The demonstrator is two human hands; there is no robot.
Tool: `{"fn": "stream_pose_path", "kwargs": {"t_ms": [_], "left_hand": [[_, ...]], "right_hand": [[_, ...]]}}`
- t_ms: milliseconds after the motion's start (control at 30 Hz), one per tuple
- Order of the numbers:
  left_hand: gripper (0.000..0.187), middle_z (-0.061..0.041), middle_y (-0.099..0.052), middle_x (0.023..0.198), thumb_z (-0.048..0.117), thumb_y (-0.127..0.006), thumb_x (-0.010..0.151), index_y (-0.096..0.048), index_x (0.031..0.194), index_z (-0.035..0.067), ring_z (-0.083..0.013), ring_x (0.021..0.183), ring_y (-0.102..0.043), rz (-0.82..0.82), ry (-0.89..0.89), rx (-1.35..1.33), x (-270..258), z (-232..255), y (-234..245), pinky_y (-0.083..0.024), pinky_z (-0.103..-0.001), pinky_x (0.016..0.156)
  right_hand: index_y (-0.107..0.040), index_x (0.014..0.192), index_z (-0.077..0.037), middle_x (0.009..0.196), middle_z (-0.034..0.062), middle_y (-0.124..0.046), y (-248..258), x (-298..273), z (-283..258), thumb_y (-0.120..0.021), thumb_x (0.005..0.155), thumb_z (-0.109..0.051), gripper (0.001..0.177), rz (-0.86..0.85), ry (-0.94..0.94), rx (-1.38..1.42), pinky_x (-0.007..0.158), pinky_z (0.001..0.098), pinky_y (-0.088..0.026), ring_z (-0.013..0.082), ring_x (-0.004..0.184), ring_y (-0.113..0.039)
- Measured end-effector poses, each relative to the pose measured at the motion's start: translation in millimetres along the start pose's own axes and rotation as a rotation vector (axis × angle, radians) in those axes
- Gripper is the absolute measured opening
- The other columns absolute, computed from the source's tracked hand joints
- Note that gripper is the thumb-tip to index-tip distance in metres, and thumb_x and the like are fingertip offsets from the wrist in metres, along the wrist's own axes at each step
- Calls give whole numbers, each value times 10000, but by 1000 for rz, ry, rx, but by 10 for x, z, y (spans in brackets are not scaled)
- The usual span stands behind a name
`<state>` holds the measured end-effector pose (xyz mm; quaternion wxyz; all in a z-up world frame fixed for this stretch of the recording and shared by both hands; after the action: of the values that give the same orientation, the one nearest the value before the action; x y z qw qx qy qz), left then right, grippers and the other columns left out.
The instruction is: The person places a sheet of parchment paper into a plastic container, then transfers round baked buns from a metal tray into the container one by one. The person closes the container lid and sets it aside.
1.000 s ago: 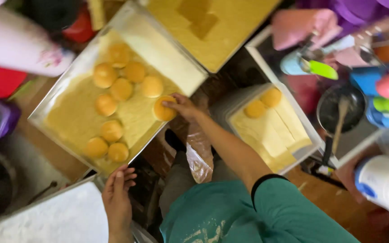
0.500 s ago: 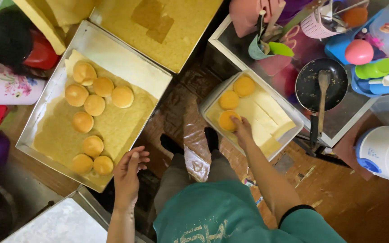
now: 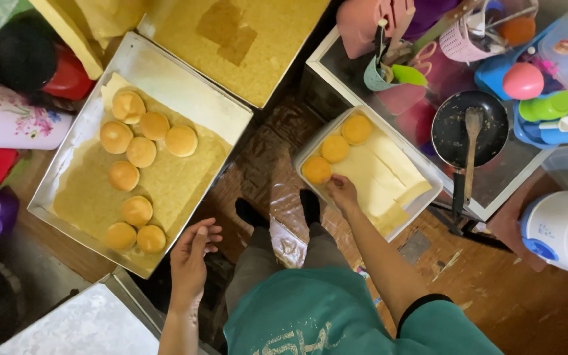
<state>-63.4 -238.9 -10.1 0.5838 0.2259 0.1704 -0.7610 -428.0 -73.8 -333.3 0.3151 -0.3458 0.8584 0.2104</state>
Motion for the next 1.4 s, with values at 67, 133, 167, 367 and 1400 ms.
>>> {"fn": "stream_pose_path", "kwargs": {"t_ms": [67,133,167,367,1400], "left_hand": [[322,-75,-736,1071,245,-549,1057,-697,1232,18,-138,932,-662,9,-4,-9,-15,45,16,-517,-284,785],[323,-73,-735,1069,248,-550,1055,-699,1231,22,-139,935,-663,26,-7,-20,-31,52,80,-519,-286,788],[325,-70,-737,1067,254,-550,1054,-703,1227,26,-139,934,-665,30,-6,-19,-33,42,125,-521,-287,789],[330,-66,-741,1071,262,-546,1051,-708,1224,32,-138,932,-666,97,-53,-81,-51,18,503,-518,-285,781],[315,-104,-735,1087,213,-531,1057,-665,1249,3,-153,933,-674,445,52,-227,-146,-392,1830,-522,-283,770]], "right_hand": [[-625,1274,-34,1122,61,-702,15,-31,-47,-754,875,-189,447,18,7,-9,725,289,-566,158,889,-681],[-620,1276,-48,1123,50,-694,31,31,53,-741,862,-166,447,28,14,-20,722,301,-572,160,891,-676],[-638,1252,-42,1104,63,-714,88,101,111,-762,874,-169,417,124,133,-113,783,292,-563,153,931,-685],[-659,1203,-59,1103,60,-728,-532,-209,-904,-733,954,-185,289,132,583,-234,845,312,-570,150,983,-704],[-554,1346,-50,1226,112,-691,-4187,-25,-1223,-825,804,-262,642,-588,49,-32,799,382,-570,214,1032,-680]]}}
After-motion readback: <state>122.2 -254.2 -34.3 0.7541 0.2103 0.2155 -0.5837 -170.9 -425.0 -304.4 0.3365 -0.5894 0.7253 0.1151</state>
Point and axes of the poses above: each hand's wrist, its own x-axis towards the middle knuckle, its own y-axis out of the back of the hand, z = x × y, the point moved 5 cm from there along x, towards the middle knuckle
